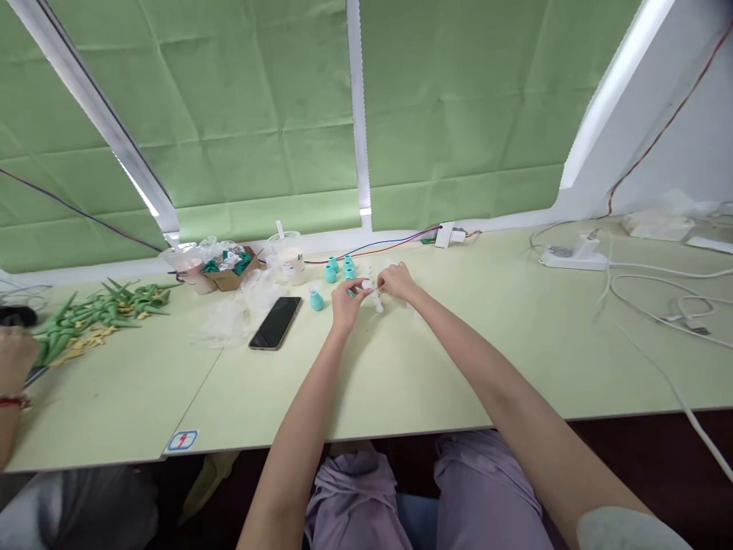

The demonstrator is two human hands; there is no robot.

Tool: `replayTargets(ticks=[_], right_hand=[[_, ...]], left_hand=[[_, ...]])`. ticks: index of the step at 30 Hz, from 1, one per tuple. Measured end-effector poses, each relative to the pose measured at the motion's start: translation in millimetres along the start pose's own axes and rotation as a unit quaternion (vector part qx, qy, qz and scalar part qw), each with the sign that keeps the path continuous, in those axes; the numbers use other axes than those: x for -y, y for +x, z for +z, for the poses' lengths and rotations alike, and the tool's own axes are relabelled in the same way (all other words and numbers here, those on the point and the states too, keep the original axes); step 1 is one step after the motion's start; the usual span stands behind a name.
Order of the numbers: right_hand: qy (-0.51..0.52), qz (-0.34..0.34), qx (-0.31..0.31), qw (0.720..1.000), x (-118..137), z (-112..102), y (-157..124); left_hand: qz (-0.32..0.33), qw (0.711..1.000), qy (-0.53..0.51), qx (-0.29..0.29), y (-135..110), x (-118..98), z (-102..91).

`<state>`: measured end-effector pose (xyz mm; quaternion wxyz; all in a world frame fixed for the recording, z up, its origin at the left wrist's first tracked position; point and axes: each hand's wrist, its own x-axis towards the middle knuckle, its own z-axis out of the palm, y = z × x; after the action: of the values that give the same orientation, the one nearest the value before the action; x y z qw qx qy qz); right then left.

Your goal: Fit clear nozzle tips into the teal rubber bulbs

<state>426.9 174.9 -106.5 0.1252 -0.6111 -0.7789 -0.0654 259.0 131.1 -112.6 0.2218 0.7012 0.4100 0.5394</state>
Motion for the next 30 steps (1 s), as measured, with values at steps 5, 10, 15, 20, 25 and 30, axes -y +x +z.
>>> replayTargets(ticks=[5,10,15,20,25,30], right_hand=[[0.282,0.026,-0.14,0.949,1,-21,-20],[0.481,0.031,-0.17,0.859,7,-26,-61],[0.474,0.072,-0.15,0.865,12,-13,-79],[0.503,0.092,-0.159,0.845,13,-7,-77],[0.562,0.076,-0.121,0.815,9,-9,-79],[0.63,0.075,-0.092,0.767,9,-19,-82]], left_hand=[[0.042,0.998,0.047,0.016,0,1,-1.4],[0.107,0.983,0.136,0.056,-7,-1,6.5],[0.137,0.973,0.166,0.083,-15,-1,13.7],[0.14,0.973,0.172,0.07,-15,0,15.2],[0.145,0.971,0.177,0.062,-16,-1,16.4],[0.176,0.968,0.176,0.045,-19,-4,18.8]])
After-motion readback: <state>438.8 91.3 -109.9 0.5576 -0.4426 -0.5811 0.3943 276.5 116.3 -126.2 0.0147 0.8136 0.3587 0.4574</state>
